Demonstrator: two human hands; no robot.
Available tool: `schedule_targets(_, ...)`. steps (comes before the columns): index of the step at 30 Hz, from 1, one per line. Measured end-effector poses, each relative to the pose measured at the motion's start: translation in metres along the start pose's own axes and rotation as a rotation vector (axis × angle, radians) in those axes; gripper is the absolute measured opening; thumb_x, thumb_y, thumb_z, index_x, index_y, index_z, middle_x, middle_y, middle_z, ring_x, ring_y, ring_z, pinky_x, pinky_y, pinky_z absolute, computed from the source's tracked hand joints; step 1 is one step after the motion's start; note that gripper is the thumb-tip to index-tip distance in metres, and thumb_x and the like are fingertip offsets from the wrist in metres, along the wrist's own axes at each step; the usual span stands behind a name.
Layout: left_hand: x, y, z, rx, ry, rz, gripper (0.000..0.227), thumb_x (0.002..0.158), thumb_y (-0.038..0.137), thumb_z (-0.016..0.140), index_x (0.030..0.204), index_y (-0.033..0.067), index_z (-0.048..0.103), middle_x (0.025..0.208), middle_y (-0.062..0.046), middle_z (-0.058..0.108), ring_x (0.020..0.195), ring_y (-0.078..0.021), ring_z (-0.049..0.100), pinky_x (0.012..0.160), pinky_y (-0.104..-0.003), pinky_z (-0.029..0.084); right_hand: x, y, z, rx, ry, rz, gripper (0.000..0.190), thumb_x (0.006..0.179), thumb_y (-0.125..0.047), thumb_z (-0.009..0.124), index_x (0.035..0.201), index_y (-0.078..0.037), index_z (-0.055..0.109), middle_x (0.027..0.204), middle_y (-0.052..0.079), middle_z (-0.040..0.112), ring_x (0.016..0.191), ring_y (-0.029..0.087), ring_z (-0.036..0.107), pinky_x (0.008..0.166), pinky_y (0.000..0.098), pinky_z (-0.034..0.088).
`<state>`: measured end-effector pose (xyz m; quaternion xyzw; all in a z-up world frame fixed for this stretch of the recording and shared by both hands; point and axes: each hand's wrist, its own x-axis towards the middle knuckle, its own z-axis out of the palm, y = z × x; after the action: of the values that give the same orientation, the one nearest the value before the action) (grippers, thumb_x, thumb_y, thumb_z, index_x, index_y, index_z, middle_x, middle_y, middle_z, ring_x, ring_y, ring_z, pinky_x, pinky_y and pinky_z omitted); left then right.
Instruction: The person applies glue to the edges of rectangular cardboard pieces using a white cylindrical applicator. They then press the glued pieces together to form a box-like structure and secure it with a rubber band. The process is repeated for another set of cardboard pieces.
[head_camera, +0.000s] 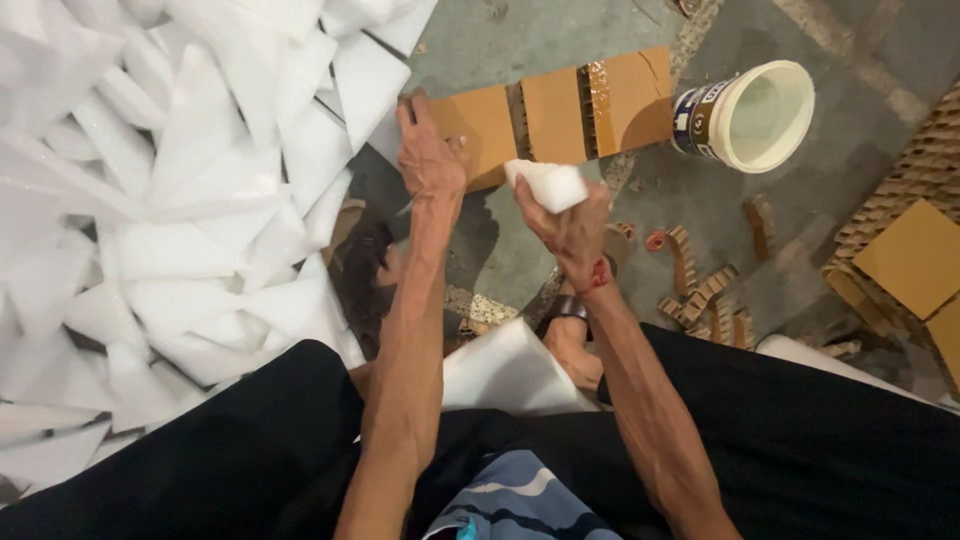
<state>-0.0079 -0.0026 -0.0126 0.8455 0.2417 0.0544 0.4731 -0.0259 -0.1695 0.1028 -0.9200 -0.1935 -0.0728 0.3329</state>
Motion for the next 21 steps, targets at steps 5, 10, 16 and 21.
schedule_targets(5, 0.0, 0.001, -0.003, -0.019, 0.002, 0.024, 0.077, 0.078, 0.004, 0.08, 0.144, 0.0012, 0.039, 0.144, -0.027, 0.043, 0.122, -0.0493, 0.057, 0.097, -0.048, 0.051, 0.002, -0.004, 0.005, -0.034, 0.031, 0.025, 0.022, 0.093, -0.022, 0.081, 0.089, -0.001, 0.075, 0.076, 0.012, 0.075, 0.064, 0.026, 0.074, 0.057, 0.0352, 0.058)
schedule_targets(10, 0.005, 0.001, 0.003, 0.021, -0.025, -0.061, 0.079, 0.076, 0.003, 0.08, 0.143, 0.0042, 0.04, 0.147, -0.025, 0.042, 0.124, -0.047, 0.057, 0.098, -0.046, 0.052, -0.005, -0.008, 0.0, 0.041, -0.005, 0.025, 0.019, 0.092, -0.017, 0.081, 0.089, 0.001, 0.076, 0.072, 0.011, 0.073, 0.061, 0.025, 0.073, 0.055, 0.0358, 0.055)
schedule_targets(16, 0.004, 0.001, 0.001, -0.006, -0.054, -0.07, 0.077, 0.08, 0.005, 0.081, 0.144, 0.0038, 0.039, 0.151, -0.025, 0.04, 0.125, -0.0465, 0.058, 0.099, -0.045, 0.053, -0.006, -0.009, 0.006, 0.106, -0.017, 0.22, 0.026, 0.092, -0.019, 0.082, 0.084, 0.004, 0.075, 0.065, 0.008, 0.07, 0.054, 0.015, 0.067, 0.051, 0.0311, 0.05)
schedule_targets(21, 0.004, 0.005, -0.002, 0.007, -0.056, -0.068, 0.08, 0.079, 0.005, 0.08, 0.146, 0.0032, 0.037, 0.151, -0.027, 0.038, 0.124, -0.0475, 0.058, 0.098, -0.045, 0.052, -0.004, -0.015, 0.01, 0.322, 0.018, 0.304, 0.025, 0.095, -0.019, 0.079, 0.096, 0.006, 0.076, 0.072, 0.006, 0.07, 0.062, 0.009, 0.062, 0.053, 0.0273, 0.049)
